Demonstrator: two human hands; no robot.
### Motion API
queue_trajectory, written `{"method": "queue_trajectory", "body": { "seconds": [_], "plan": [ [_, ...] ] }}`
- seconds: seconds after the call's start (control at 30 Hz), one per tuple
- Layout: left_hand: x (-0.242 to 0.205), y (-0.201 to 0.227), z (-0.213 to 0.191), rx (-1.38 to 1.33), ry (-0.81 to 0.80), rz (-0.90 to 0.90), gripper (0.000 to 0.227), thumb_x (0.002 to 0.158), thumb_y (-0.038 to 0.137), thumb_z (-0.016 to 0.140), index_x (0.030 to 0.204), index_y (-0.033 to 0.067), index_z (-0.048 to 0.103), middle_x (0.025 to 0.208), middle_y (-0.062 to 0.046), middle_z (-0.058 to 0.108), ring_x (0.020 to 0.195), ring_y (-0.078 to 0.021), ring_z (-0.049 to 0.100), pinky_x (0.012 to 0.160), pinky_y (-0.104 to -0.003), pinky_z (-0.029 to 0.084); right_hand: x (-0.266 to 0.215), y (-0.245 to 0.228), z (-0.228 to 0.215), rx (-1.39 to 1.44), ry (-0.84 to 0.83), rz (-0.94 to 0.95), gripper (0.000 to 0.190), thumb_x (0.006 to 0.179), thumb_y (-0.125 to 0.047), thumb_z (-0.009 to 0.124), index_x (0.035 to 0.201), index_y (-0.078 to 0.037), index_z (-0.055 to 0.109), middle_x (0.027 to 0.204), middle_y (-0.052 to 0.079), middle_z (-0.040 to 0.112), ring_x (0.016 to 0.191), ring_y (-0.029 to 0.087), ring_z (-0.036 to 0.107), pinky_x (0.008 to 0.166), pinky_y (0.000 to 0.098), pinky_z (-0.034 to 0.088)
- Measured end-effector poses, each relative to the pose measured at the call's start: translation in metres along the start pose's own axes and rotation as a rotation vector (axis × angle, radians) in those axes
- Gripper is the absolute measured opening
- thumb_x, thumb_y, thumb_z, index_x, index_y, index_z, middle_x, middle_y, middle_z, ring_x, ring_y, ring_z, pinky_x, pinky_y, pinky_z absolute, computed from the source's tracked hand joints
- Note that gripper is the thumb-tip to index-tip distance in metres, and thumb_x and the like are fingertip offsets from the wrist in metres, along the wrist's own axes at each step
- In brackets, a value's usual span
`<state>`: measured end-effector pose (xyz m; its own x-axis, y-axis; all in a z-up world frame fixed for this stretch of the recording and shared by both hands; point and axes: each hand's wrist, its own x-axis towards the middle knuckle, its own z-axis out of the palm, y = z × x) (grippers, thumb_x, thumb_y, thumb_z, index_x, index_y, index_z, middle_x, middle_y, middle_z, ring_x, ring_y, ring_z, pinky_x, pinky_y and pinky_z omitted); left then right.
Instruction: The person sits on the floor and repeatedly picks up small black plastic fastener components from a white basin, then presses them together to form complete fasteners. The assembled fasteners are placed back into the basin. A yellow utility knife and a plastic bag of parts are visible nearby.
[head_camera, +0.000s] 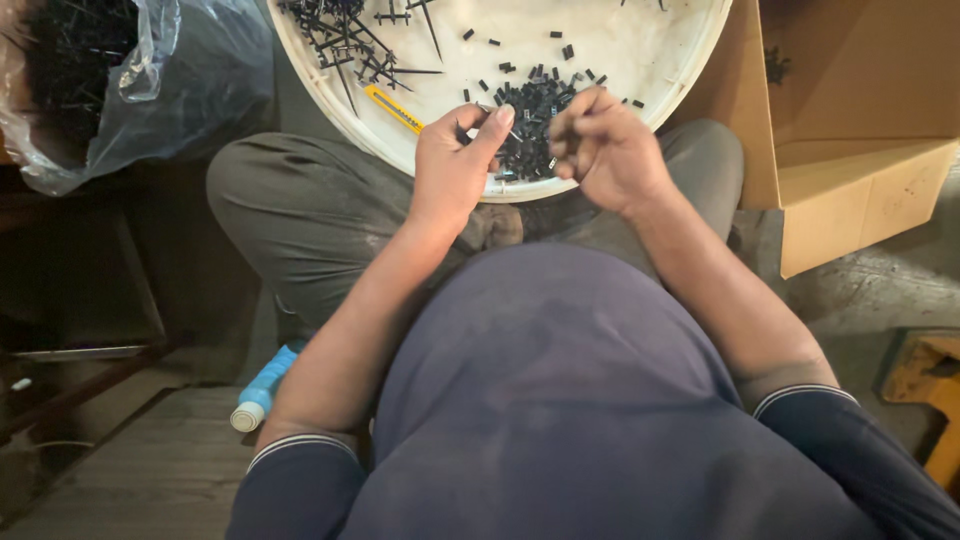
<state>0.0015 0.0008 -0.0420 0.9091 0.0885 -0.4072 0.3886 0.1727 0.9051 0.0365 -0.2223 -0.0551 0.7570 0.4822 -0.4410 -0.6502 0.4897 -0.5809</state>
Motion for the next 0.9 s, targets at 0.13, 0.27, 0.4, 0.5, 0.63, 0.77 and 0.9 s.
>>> {"method": "queue_trajectory", "body": {
  "seconds": [0.13,0.27,0.4,0.5,0.63,0.77,0.9],
  "plan": [
    [-0.007,0.007,0.0,0.315,0.103,0.55,0.029,0.101,0.025,0.075,0.088,0.001,0.065,0.08,-0.007,0.062,0.07,-0.0195,0.057,0.066,-0.032,0.048,-0.003,0.016,0.008,-0.112,-0.036,0.011,0.016,0.103,-0.015,0.061,0.116,-0.006,0.055,0.103,0.007,0.065,0.085,0.018,0.066,0.074,0.0364,0.057],
    [-0.014,0.016,0.002,0.413,0.103,0.595,0.028,0.1,0.027,0.074,0.089,0.0031,0.064,0.082,-0.009,0.065,0.07,-0.0239,0.061,0.065,-0.034,0.049,-0.005,0.021,0.018,-0.36,-0.068,-0.161,0.021,0.106,-0.018,0.066,0.12,-0.006,0.056,0.106,0.004,0.064,0.08,0.014,0.064,0.074,0.0335,0.057],
    [-0.023,0.023,0.003,0.524,0.017,0.516,0.026,0.099,0.027,0.074,0.088,0.0043,0.067,0.076,-0.009,0.063,0.063,-0.0252,0.059,0.059,-0.036,0.045,-0.003,0.014,0.018,-0.735,-0.05,-0.284,0.019,0.107,-0.02,0.067,0.11,-0.003,0.058,0.099,0.002,0.064,0.078,0.01,0.062,0.069,0.0283,0.056],
    [-0.028,0.029,0.003,0.575,-0.015,0.682,0.024,0.101,0.025,0.073,0.089,0.0053,0.065,0.081,-0.007,0.063,0.072,-0.0261,0.062,0.063,-0.037,0.048,-0.001,0.017,0.016,-0.985,0.07,-0.29,0.024,0.11,-0.022,0.065,0.097,-0.004,0.057,0.081,0.001,0.059,0.067,0.007,0.056,0.058,0.0252,0.049],
    [-0.026,0.039,0.005,0.752,0.001,0.945,0.021,0.098,0.02,0.075,0.087,0.0072,0.063,0.089,-0.003,0.066,0.08,-0.0269,0.063,0.066,-0.04,0.049,0.007,0.028,0.015,-0.721,0.218,-0.116,0.027,0.109,-0.024,0.063,0.088,-0.008,0.057,0.069,-0.001,0.054,0.056,0.006,0.048,0.047,0.025,0.04],
    [-0.027,0.039,0.002,0.835,-0.008,1.028,0.02,0.095,0.018,0.077,0.086,0.0086,0.062,0.093,-0.001,0.065,0.079,-0.0264,0.061,0.067,-0.041,0.049,0.01,0.027,0.011,-0.309,0.277,-0.046,0.031,0.109,-0.024,0.063,0.083,-0.01,0.054,0.066,0.0,0.051,0.049,0.012,0.047,0.044,0.0271,0.039],
    [-0.022,0.041,-0.001,0.833,0.068,0.988,0.021,0.095,0.018,0.078,0.086,0.0078,0.062,0.093,-0.001,0.065,0.077,-0.0271,0.059,0.066,-0.041,0.048,0.005,0.013,0.015,-0.13,0.206,0.096,0.019,0.099,-0.022,0.056,0.088,-0.007,0.061,0.079,0.008,0.065,0.067,0.02,0.065,0.058,0.0331,0.054]
  ]
}}
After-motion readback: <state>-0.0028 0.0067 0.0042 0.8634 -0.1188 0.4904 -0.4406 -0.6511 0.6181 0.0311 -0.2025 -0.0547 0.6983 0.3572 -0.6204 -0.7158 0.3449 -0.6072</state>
